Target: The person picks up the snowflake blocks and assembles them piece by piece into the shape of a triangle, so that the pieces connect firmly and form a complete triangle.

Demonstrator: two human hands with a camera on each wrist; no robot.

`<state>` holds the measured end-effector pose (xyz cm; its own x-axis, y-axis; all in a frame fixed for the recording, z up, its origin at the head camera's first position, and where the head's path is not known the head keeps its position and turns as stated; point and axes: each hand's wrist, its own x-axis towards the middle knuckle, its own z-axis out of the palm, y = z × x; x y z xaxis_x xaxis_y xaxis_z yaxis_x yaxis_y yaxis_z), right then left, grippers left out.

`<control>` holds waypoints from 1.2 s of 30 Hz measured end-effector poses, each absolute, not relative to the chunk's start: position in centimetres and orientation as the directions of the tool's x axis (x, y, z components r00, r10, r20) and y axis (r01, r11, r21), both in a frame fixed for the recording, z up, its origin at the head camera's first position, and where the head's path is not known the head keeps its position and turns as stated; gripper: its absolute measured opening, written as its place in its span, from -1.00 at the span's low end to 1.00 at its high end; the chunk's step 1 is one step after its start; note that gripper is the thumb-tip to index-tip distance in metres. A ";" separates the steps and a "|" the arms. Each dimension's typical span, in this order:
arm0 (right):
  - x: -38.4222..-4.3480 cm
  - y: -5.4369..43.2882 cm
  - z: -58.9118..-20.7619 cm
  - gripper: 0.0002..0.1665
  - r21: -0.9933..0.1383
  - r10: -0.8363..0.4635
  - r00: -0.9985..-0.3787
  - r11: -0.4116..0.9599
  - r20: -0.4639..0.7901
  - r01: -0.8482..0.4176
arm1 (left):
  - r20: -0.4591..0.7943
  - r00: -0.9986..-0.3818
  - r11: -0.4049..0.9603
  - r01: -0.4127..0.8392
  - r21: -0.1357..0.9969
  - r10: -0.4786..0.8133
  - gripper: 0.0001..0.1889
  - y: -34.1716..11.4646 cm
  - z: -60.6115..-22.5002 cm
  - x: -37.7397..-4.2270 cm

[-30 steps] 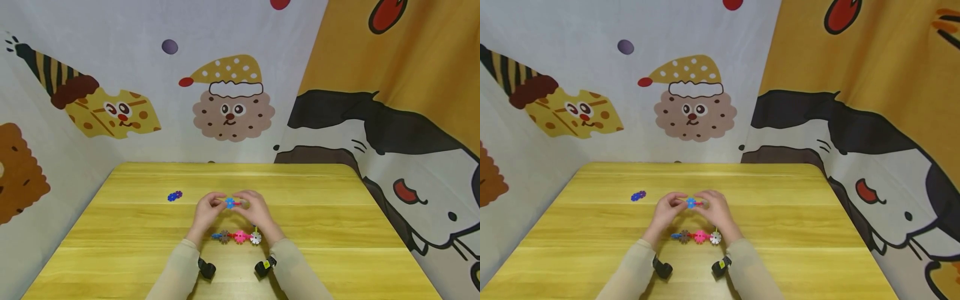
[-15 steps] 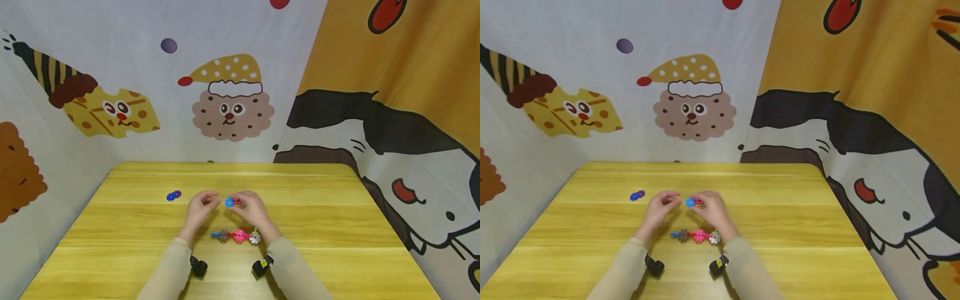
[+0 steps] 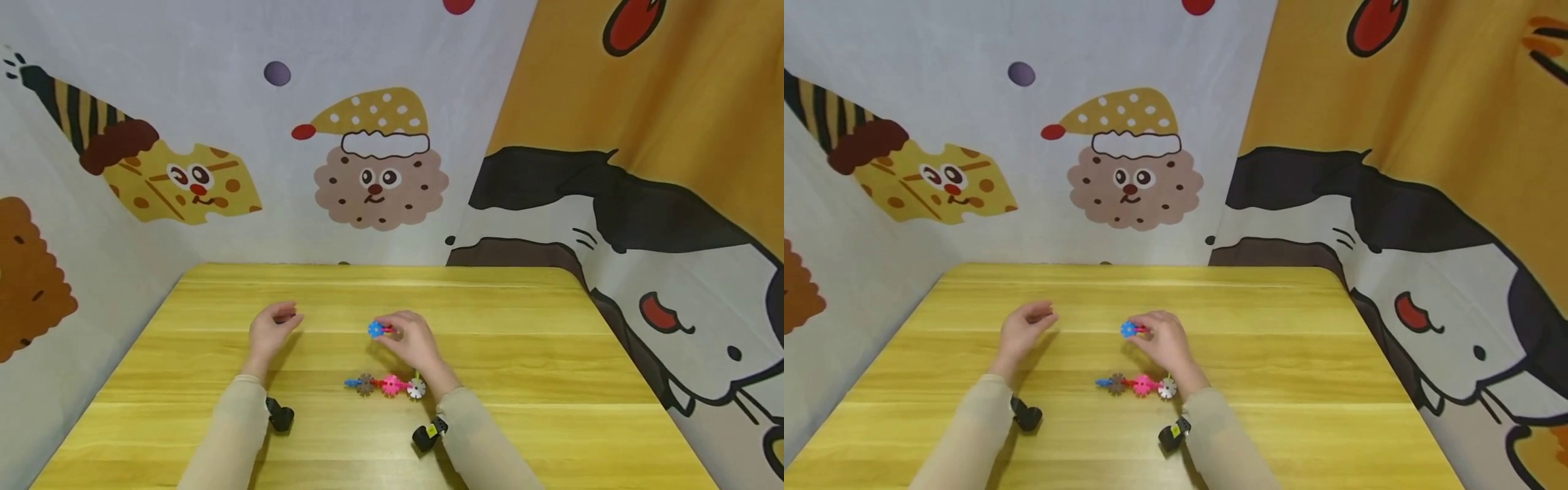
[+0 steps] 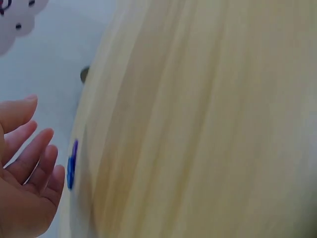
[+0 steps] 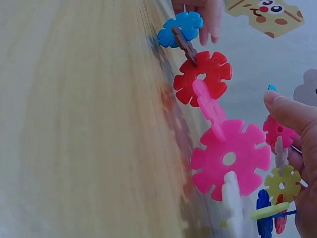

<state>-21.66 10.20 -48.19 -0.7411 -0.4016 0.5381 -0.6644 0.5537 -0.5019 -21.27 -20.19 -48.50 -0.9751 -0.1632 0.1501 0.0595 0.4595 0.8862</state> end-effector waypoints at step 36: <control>-21.3 10.4 -48.3 -0.58 -0.525 -0.381 -0.745 0.537 0.547 -0.660 | 0.085 -0.976 0.656 -0.068 0.752 -0.199 -0.67 -22.8 -50.1 -20.9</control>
<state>-21.26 10.39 -48.27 -0.7451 -0.3810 0.5474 -0.6603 0.5373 -0.5247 -20.87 -22.78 -50.08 -0.9763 -0.1988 0.0852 -0.0679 0.6559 0.7518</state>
